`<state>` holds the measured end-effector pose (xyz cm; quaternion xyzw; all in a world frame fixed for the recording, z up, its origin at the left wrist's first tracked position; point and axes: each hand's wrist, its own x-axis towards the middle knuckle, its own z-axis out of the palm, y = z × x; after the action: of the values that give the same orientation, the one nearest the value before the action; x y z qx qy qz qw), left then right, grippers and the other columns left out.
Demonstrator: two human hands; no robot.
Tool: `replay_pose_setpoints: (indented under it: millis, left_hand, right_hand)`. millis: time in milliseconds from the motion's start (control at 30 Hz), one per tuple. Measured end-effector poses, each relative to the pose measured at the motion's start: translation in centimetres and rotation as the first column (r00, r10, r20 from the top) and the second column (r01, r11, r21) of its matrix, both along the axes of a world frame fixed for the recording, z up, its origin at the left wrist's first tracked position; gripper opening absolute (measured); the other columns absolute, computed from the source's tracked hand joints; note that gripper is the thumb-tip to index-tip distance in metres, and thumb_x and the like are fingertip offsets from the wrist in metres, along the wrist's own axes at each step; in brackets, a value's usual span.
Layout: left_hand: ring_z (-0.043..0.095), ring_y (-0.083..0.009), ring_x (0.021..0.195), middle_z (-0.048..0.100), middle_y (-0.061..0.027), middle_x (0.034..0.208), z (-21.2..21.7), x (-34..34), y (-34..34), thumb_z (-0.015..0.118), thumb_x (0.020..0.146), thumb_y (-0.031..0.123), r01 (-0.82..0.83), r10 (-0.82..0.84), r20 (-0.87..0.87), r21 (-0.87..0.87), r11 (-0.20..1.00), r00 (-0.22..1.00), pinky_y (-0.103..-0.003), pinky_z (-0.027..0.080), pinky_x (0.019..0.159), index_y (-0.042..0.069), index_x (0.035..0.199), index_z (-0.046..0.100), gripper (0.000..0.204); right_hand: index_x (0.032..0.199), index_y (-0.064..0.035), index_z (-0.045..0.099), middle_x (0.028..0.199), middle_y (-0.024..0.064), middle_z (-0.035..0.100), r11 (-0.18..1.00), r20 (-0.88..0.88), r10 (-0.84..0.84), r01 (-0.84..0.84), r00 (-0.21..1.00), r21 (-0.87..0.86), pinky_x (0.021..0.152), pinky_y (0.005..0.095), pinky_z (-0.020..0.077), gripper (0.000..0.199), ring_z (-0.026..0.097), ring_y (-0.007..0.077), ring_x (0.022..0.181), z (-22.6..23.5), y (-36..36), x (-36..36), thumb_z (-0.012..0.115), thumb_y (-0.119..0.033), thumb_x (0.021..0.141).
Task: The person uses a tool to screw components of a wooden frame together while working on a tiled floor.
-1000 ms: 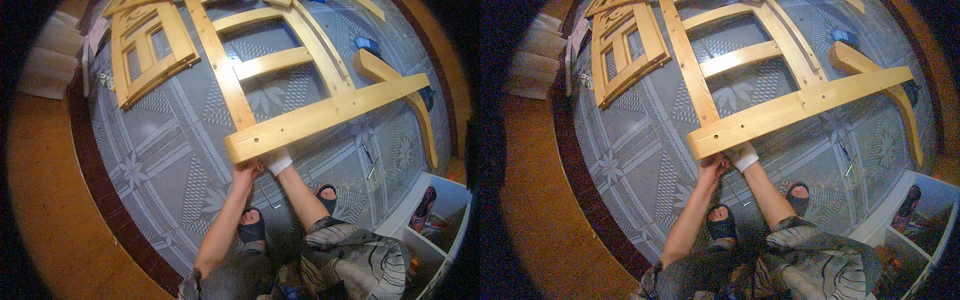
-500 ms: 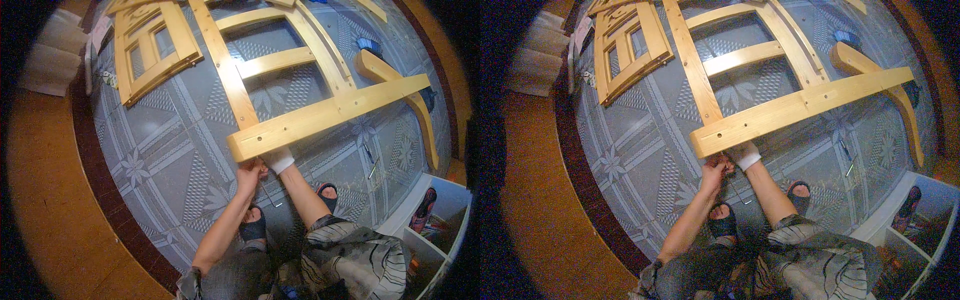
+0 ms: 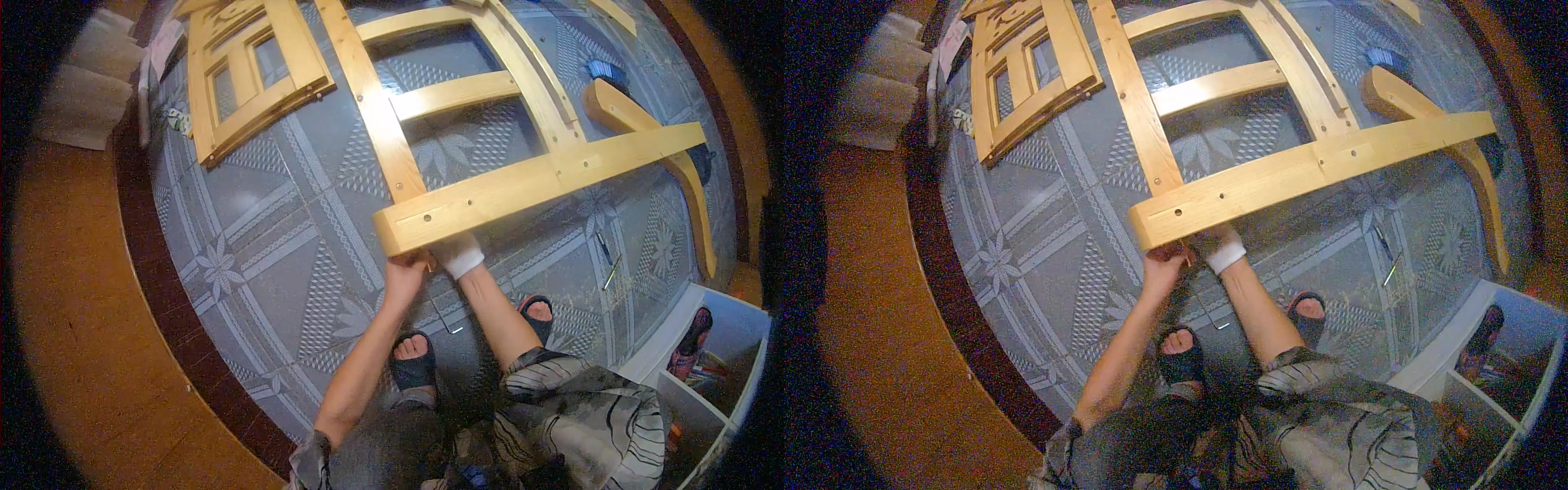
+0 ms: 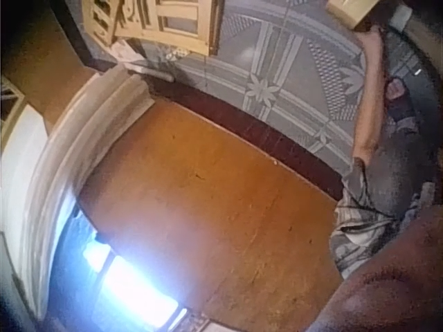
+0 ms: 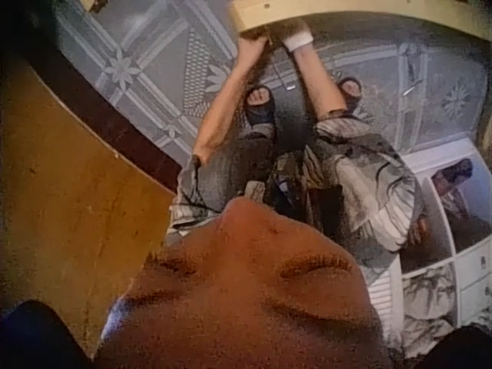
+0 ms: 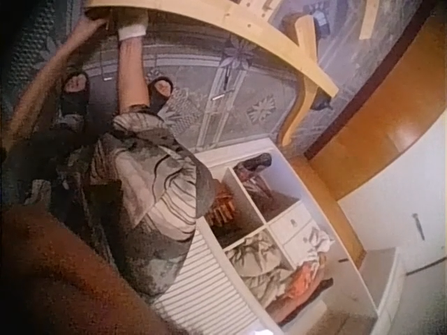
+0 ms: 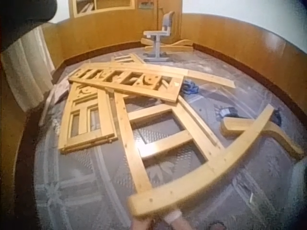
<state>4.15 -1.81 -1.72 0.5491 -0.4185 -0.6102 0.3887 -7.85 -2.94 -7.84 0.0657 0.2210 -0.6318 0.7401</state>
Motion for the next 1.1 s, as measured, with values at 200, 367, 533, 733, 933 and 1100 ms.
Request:
replay_pose_setpoints:
  millis: [200,367,533,733,933,1100]
  left_hand:
    - [0.057,-0.0152,0.074,0.058,-0.006,0.081,0.6,0.0,-1.1,0.055,0.069,-0.005,0.013,-0.014,0.032,0.02,1.0,0.999,-0.027,0.046,0.061,-0.003,0.091,0.051,0.022]
    - [0.057,-0.0153,0.071,0.059,-0.0063,0.079,0.0,0.8,-1.5,0.055,0.068,-0.005,0.033,-0.033,-0.014,0.035,0.999,0.999,-0.027,0.046,0.06,-0.003,0.089,0.052,0.022]
    - [0.056,-0.0168,0.062,0.058,-0.0076,0.068,2.6,-0.8,-1.1,0.054,0.067,-0.005,0.042,-0.042,0.093,0.005,0.999,0.995,-0.029,0.046,0.054,-0.004,0.083,0.053,0.016]
    - [0.05,-0.0105,0.047,0.053,-0.005,0.056,1.6,0.0,-0.5,0.054,0.074,0.001,0.027,-0.032,0.06,0.082,0.996,0.998,-0.022,0.037,0.041,-0.003,0.075,0.054,0.004]
    - [0.047,-0.0102,0.045,0.051,-0.0038,0.057,0.0,-0.9,1.5,0.051,0.075,0.002,0.096,-0.085,-0.08,0.141,0.985,0.993,-0.023,0.037,0.04,-0.001,0.076,0.052,0.003]
    - [0.049,-0.0136,0.054,0.052,-0.0056,0.063,-0.4,-0.5,2.9,0.05,0.073,0.002,0.122,-0.127,0.116,0.05,0.991,0.985,-0.026,0.04,0.048,-0.002,0.081,0.051,0.008]
  right_hand:
    - [0.111,-0.0069,0.044,0.11,0.0109,0.048,0.988,0.038,-0.057,0.051,0.998,0.146,0.084,0.0411,0.0394,0.034,0.046,0.024,0.099,-0.8,1.0,-0.7,0.04,-0.022,0.081]
    - [0.109,-0.0072,0.046,0.107,0.0105,0.05,0.976,-0.092,-0.007,0.027,0.996,0.215,0.081,0.0415,0.0403,0.033,0.048,0.0249,0.096,3.0,0.6,0.2,0.04,-0.024,0.082]
    - [0.11,-0.0077,0.045,0.107,0.0098,0.05,0.984,-0.058,-0.071,0.079,0.996,0.157,0.08,0.041,0.0405,0.035,0.048,0.0248,0.097,2.7,0.5,-0.5,0.039,-0.028,0.082]
    - [0.116,-0.0064,0.039,0.114,0.0106,0.045,0.982,0.001,-0.102,0.101,0.995,0.158,0.084,0.0422,0.0379,0.039,0.044,0.0258,0.101,2.7,0.2,0.1,0.033,-0.028,0.084]
    - [0.119,-0.0053,0.035,0.12,0.0101,0.04,0.998,0.132,-0.042,0.047,0.99,-0.034,0.092,0.0389,0.0311,0.042,0.039,0.0244,0.11,0.8,2.0,-1.9,0.037,-0.027,0.083]
    - [0.12,-0.0058,0.035,0.121,0.0098,0.04,0.996,0.096,-0.078,0.073,0.992,0.05,0.093,0.0389,0.0301,0.045,0.039,0.0247,0.109,1.2,3.4,-1.2,0.043,-0.026,0.08]
